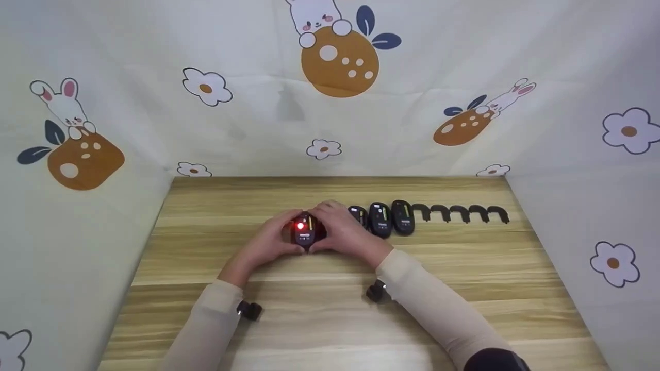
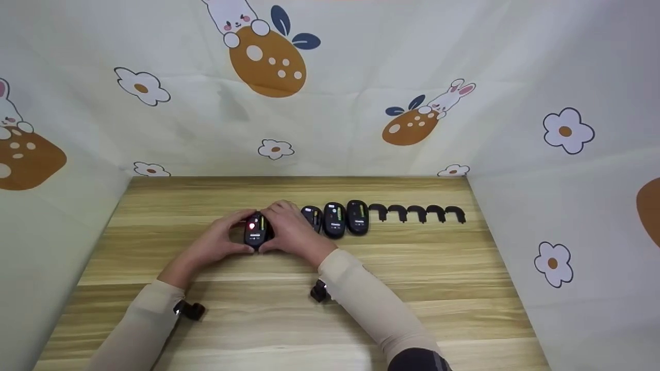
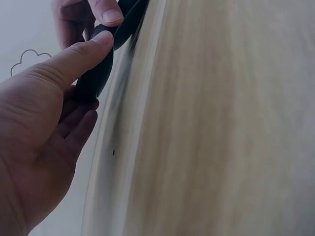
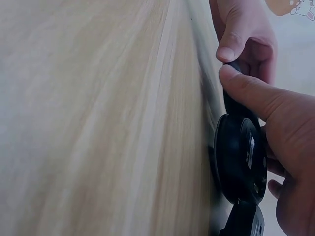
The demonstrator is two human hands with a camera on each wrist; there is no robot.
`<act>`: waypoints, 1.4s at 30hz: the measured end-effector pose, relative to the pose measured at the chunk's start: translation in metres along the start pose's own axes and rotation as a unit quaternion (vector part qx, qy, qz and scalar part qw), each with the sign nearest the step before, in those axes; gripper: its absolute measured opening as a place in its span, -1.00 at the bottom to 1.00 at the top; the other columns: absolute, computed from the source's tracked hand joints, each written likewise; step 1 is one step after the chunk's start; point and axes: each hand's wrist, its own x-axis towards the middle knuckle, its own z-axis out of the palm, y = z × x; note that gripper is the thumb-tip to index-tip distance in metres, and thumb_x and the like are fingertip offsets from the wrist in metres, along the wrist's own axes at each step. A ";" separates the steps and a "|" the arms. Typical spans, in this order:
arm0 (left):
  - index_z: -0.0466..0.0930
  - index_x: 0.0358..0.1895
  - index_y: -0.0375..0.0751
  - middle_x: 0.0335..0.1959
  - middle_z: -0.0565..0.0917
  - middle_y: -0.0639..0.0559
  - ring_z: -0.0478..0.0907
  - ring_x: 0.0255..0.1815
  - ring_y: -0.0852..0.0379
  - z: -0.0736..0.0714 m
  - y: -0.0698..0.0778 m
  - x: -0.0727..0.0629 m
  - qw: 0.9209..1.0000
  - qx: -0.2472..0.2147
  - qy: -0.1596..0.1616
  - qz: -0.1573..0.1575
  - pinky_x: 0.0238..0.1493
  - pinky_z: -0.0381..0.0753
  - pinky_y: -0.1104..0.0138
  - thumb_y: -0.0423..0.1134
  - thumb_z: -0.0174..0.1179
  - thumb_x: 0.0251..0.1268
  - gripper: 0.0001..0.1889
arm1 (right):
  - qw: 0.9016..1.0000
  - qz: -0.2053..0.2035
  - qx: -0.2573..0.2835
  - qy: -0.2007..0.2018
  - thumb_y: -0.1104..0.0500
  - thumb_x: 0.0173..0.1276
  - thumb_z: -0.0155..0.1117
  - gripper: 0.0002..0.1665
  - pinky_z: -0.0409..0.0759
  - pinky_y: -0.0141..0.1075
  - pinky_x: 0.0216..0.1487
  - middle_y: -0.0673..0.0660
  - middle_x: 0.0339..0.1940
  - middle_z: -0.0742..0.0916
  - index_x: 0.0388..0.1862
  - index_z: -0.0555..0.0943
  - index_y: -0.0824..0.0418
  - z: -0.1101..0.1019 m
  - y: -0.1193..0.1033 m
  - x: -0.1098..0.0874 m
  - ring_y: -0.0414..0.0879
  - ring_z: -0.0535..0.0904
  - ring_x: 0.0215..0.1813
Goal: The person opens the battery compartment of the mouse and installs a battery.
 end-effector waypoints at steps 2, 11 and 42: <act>0.38 0.68 -0.20 0.64 0.46 -0.18 0.35 0.66 -0.22 0.001 0.000 0.001 1.000 0.008 -0.003 -0.006 0.71 0.25 -0.13 -0.25 0.73 0.11 0.03 | 1.000 0.002 -0.015 -0.006 -0.29 0.09 0.79 0.13 0.32 -0.02 0.67 0.07 0.39 0.72 0.57 0.56 0.10 0.000 -0.001 0.001 0.06 0.47 0.50; 0.39 0.67 -0.19 0.63 0.47 -0.17 0.36 0.66 -0.20 0.002 -0.001 0.002 0.999 0.026 -0.008 -0.020 0.71 0.25 -0.12 -0.27 0.73 0.11 0.02 | 0.999 0.026 -0.032 -0.032 -0.27 0.11 0.78 0.14 0.18 0.03 0.75 0.13 0.49 0.67 0.60 0.53 0.11 0.002 -0.002 0.003 0.13 0.39 0.61; 0.12 0.79 -0.19 0.78 0.16 -0.27 0.07 0.78 -0.31 -0.012 0.015 -0.018 0.995 0.089 0.012 -0.040 0.76 0.04 -0.18 0.08 0.54 0.40 0.07 | 0.998 0.035 0.011 0.053 -0.33 0.30 0.63 0.23 0.16 0.22 0.74 0.21 0.72 0.43 0.75 0.33 0.18 -0.041 0.036 -0.070 0.22 0.25 0.73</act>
